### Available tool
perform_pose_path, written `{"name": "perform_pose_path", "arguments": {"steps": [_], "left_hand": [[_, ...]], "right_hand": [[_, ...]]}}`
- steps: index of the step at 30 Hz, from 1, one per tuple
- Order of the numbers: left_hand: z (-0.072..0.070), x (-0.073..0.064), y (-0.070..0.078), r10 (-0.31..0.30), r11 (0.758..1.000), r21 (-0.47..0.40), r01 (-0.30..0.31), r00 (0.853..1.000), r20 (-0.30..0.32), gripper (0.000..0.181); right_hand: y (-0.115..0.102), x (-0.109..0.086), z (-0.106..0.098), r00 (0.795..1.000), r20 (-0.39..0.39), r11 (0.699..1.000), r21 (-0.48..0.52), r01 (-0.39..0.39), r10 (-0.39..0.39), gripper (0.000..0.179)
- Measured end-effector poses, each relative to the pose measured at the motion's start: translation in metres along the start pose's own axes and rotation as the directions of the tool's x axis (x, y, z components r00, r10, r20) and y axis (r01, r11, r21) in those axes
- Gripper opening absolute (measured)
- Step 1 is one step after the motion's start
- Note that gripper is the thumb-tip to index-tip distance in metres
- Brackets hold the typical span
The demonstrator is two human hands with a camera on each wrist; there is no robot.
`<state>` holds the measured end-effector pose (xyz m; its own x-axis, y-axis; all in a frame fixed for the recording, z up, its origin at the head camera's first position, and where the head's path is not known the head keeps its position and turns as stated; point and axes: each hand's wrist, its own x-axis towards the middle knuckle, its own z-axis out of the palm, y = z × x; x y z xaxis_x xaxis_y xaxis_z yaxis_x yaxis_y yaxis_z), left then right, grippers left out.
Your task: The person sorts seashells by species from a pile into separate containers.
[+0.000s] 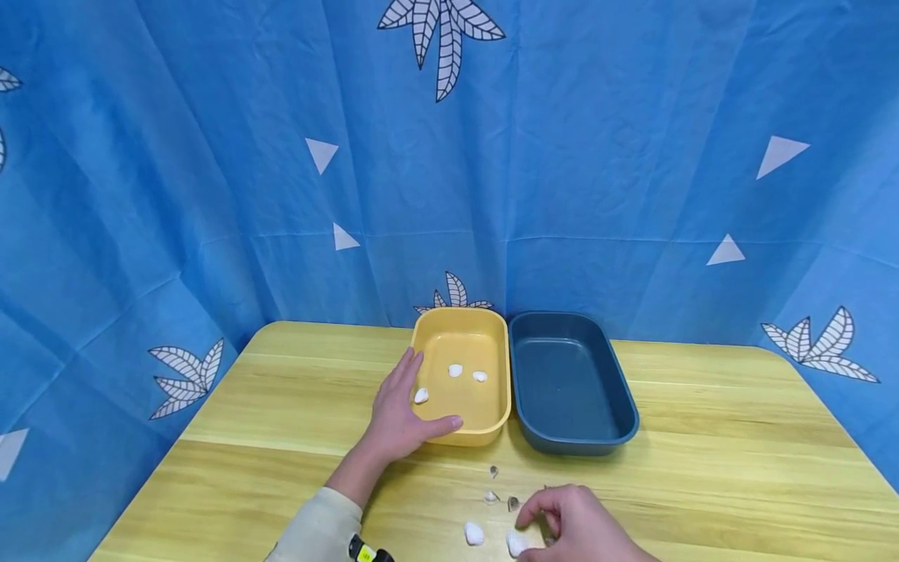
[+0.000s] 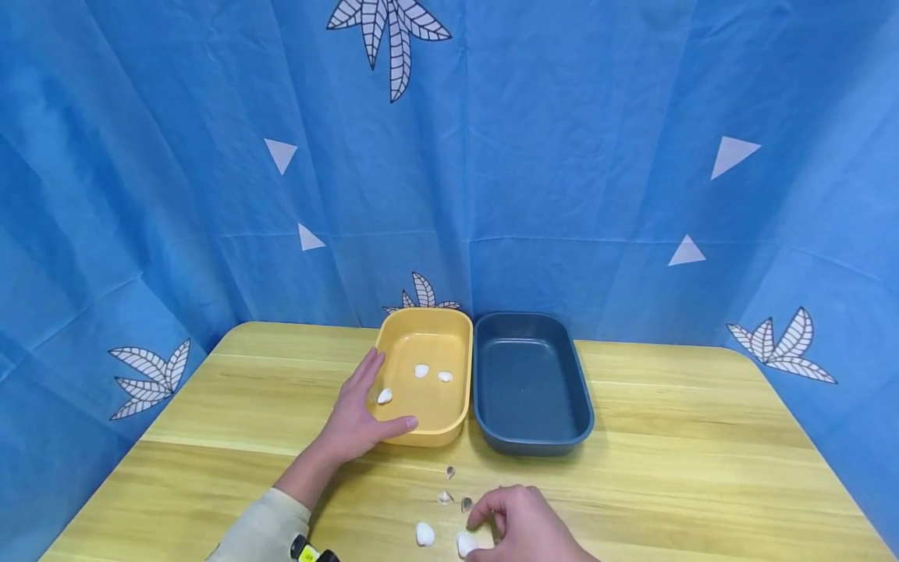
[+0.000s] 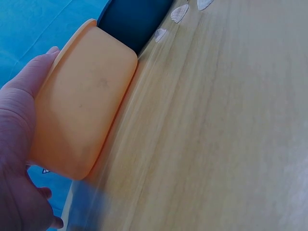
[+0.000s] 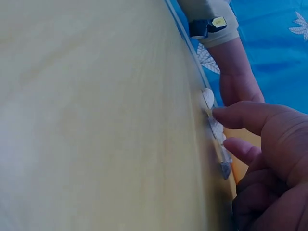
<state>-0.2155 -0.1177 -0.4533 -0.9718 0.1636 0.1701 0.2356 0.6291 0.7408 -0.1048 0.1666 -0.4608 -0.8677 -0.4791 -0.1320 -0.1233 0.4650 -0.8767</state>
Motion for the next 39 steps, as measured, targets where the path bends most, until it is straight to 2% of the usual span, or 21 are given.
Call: {"name": "perform_pose_path", "arguments": {"steps": [18, 30, 34, 39], "left_hand": [[0.002, -0.002, -0.001, -0.003, 1.0, 0.005, 0.003, 1.0, -0.001, 0.12], [0.002, 0.0, -0.002, 0.004, 1.0, 0.001, -0.004, 1.0, 0.001, 0.121], [0.001, 0.001, -0.003, 0.002, 1.0, 0.0, -0.002, 1.0, -0.003, 0.121], [0.001, 0.001, -0.003, -0.001, 1.0, 0.007, 0.001, 1.0, -0.007, 0.12]], "right_hand": [[0.006, 0.004, 0.006, 0.993, 0.06, 0.994, -0.026, 0.106, -0.104, 0.015], [-0.004, 0.0, 0.002, 0.999, 0.048, 0.997, 0.07, 0.018, -0.021, 0.016], [-0.01, 0.0, -0.001, 0.998, 0.03, 0.996, 0.069, 0.055, -0.057, 0.019], [-0.018, 0.0, -0.005, 0.988, -0.008, 0.988, 0.028, 0.154, -0.153, 0.021]]}}
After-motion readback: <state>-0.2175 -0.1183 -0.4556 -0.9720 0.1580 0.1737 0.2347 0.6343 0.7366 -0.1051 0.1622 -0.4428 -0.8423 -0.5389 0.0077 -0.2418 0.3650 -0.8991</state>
